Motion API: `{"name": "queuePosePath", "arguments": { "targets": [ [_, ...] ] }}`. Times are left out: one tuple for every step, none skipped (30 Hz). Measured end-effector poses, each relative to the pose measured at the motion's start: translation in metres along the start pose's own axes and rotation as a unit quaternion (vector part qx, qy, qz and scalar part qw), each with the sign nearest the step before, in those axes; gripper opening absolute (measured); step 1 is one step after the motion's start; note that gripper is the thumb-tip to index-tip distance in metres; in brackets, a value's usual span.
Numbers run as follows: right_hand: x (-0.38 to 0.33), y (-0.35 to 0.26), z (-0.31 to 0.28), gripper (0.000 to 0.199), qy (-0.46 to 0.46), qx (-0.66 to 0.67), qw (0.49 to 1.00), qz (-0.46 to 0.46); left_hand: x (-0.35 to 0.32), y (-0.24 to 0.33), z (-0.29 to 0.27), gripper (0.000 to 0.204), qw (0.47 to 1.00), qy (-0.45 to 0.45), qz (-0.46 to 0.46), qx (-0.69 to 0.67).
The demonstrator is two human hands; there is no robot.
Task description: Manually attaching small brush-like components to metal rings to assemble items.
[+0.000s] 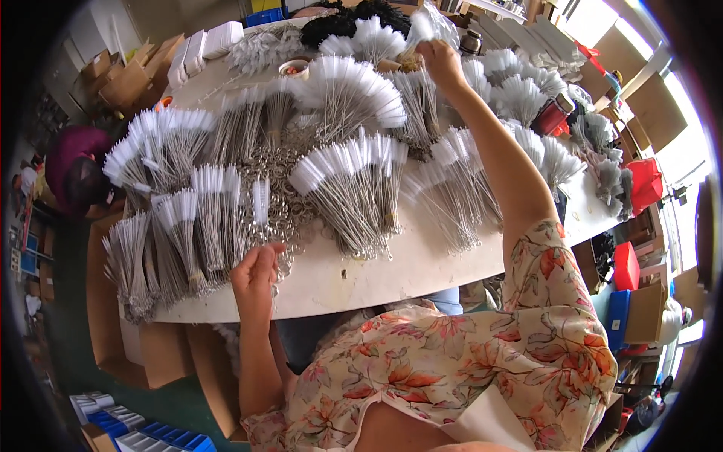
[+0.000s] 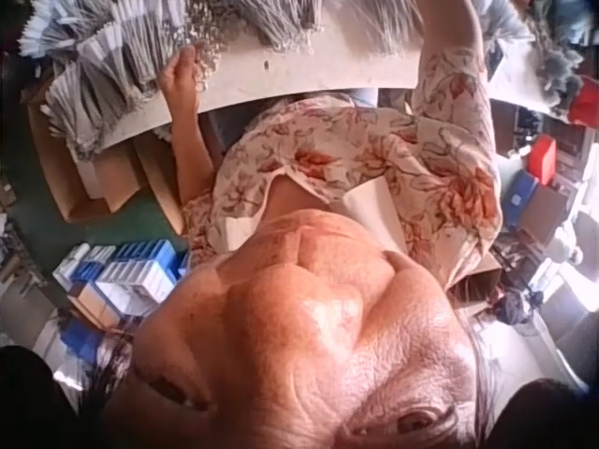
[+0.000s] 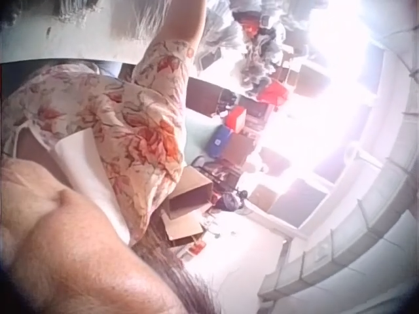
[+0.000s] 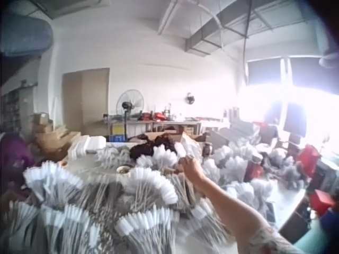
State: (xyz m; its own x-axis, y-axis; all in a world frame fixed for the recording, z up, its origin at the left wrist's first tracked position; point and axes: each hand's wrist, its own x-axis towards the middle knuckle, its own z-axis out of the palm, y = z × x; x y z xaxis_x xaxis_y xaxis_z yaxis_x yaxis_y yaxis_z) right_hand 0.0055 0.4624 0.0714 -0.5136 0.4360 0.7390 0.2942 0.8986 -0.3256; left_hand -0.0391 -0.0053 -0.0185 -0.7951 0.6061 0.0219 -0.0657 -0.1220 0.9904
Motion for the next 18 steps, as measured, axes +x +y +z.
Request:
{"name": "queuePosePath", "arguments": {
  "targets": [
    [-0.003,-0.026,-0.007,0.033,-0.045,0.152,0.979,0.126,-0.002,0.009,0.006,0.021,0.999,0.018,-0.022,0.025],
    [-0.01,-0.046,-0.016,0.03,-0.057,0.327,0.929,0.164,0.0,0.016,0.015,0.021,0.999,-0.002,0.017,0.041],
    [-0.025,-0.08,-0.029,0.024,-0.082,0.464,0.868,0.155,0.002,0.02,0.022,0.022,0.997,-0.016,0.054,0.061],
    [-0.041,-0.105,-0.043,0.019,-0.122,0.524,0.826,0.165,0.004,0.026,0.035,0.021,0.993,-0.028,0.098,0.056],
    [-0.059,-0.127,-0.047,0.021,-0.133,0.581,0.781,0.186,0.009,0.028,0.048,0.022,0.988,-0.041,0.14,0.05],
    [-0.081,-0.15,-0.052,0.022,-0.143,0.608,0.753,0.209,0.014,0.029,0.063,0.022,0.984,-0.049,0.167,0.041],
    [-0.103,-0.165,-0.058,0.024,-0.177,0.641,0.715,0.213,0.018,0.03,0.077,0.024,0.978,-0.059,0.195,0.033],
    [-0.126,-0.182,-0.057,0.025,-0.195,0.649,0.706,0.206,0.024,0.026,0.09,0.025,0.97,-0.082,0.222,0.053],
    [-0.147,-0.201,-0.061,0.028,-0.207,0.657,0.681,0.249,0.028,0.021,0.102,0.027,0.959,-0.106,0.252,0.071],
    [-0.165,-0.21,-0.066,0.029,-0.263,0.558,0.74,0.268,0.027,0.014,0.112,0.028,0.955,-0.089,0.274,0.067],
    [-0.182,-0.217,-0.069,0.032,-0.315,0.451,0.786,0.283,0.026,0.006,0.117,0.029,0.95,-0.071,0.297,0.063],
    [-0.196,-0.219,-0.073,0.033,-0.238,0.525,0.781,0.239,0.03,0.0,0.115,0.029,0.915,-0.064,0.375,0.134],
    [-0.206,-0.217,-0.075,0.034,-0.156,0.591,0.768,0.193,0.022,-0.003,0.113,0.027,0.912,-0.052,0.373,0.163],
    [-0.213,-0.202,-0.079,0.033,-0.125,0.552,0.812,0.145,0.022,-0.011,0.116,0.024,0.917,-0.019,0.392,0.064],
    [-0.223,-0.187,-0.079,0.034,-0.117,0.488,0.846,0.18,0.022,-0.021,0.119,0.021,0.913,0.012,0.405,-0.035],
    [-0.233,-0.174,-0.08,0.034,-0.17,0.501,0.812,0.247,0.012,-0.011,0.116,0.015,0.915,-0.041,0.399,0.036],
    [-0.243,-0.165,-0.079,0.034,-0.221,0.512,0.769,0.311,0.002,-0.015,0.12,0.014,0.885,-0.013,0.442,0.144],
    [-0.254,-0.166,-0.075,0.033,-0.191,0.614,0.676,0.359,-0.004,-0.02,0.127,0.016,0.861,-0.047,0.479,0.164]
  ]
}}
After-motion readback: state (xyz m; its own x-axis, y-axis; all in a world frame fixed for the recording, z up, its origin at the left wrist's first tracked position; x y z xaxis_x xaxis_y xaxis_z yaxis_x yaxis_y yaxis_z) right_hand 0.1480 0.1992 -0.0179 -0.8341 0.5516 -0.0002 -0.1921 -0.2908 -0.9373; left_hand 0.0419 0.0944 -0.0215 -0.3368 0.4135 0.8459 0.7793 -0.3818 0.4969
